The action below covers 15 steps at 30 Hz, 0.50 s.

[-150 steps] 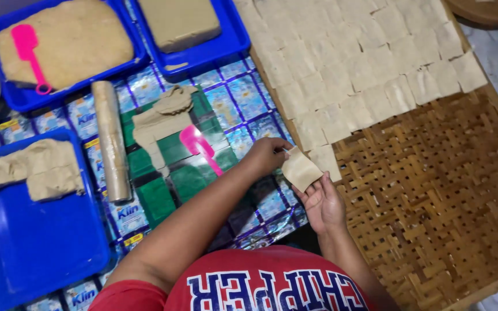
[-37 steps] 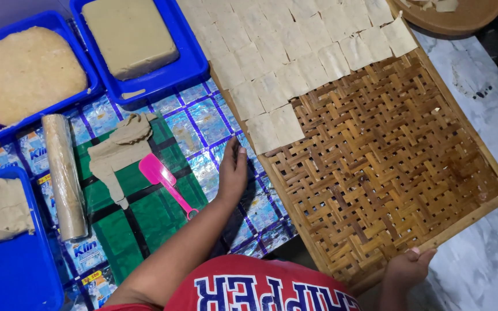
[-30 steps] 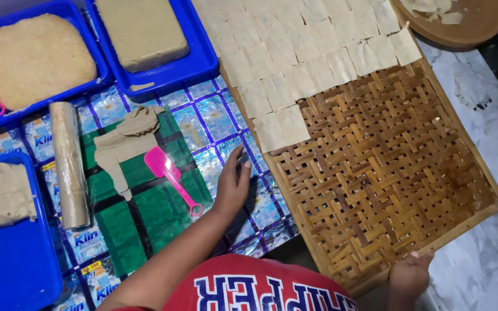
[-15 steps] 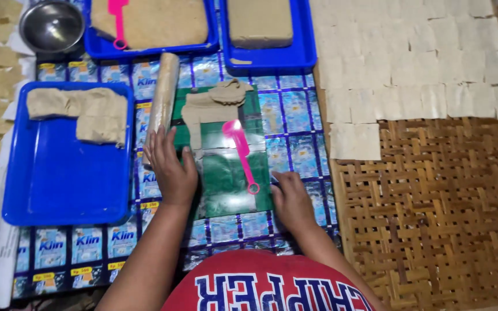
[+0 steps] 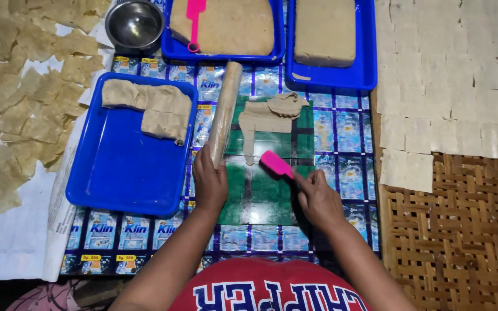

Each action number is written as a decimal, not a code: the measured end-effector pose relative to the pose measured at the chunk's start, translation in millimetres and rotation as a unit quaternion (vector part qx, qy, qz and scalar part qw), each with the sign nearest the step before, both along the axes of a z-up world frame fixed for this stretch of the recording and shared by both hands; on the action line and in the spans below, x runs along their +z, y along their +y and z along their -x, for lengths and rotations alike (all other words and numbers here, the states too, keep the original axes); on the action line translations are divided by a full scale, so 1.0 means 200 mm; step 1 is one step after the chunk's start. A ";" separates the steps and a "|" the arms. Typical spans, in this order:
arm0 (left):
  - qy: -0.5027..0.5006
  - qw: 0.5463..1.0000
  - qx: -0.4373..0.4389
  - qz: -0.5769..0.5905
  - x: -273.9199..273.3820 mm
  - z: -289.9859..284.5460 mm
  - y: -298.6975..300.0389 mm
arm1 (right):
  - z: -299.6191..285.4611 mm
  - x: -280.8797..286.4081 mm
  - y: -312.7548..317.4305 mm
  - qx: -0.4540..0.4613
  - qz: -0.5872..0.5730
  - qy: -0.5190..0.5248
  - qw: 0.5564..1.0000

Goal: Rolling out dough, cutting it into square sheets with a scraper, and arranging them on a tray.

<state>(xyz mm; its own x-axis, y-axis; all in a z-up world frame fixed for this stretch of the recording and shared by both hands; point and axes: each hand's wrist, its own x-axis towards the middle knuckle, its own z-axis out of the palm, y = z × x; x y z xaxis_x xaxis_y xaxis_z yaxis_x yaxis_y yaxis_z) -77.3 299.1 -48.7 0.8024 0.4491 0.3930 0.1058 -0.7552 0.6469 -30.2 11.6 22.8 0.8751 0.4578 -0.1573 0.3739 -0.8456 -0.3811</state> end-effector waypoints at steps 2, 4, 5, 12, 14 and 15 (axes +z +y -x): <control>-0.009 1.000 0.003 0.005 -0.03 0.00 0.01 | 0.05 0.11 0.03 0.049 0.023 0.024 0.998; -0.016 1.000 0.005 0.012 -0.04 0.00 0.00 | 0.07 0.13 0.08 0.096 0.048 0.050 0.993; -0.020 0.999 0.011 0.024 -0.04 0.00 0.00 | 0.06 0.11 0.12 0.080 0.061 0.051 0.994; -0.039 0.998 0.022 0.049 -0.06 -0.01 0.01 | -0.16 -0.27 0.56 -0.043 0.067 0.014 0.997; -0.038 0.998 0.019 0.047 -0.06 -0.01 0.02 | -0.21 -0.21 0.68 -0.082 0.037 0.033 0.995; -0.037 0.998 0.017 0.046 -0.07 -0.01 0.02 | -0.23 -0.18 0.73 -0.120 0.009 0.052 0.991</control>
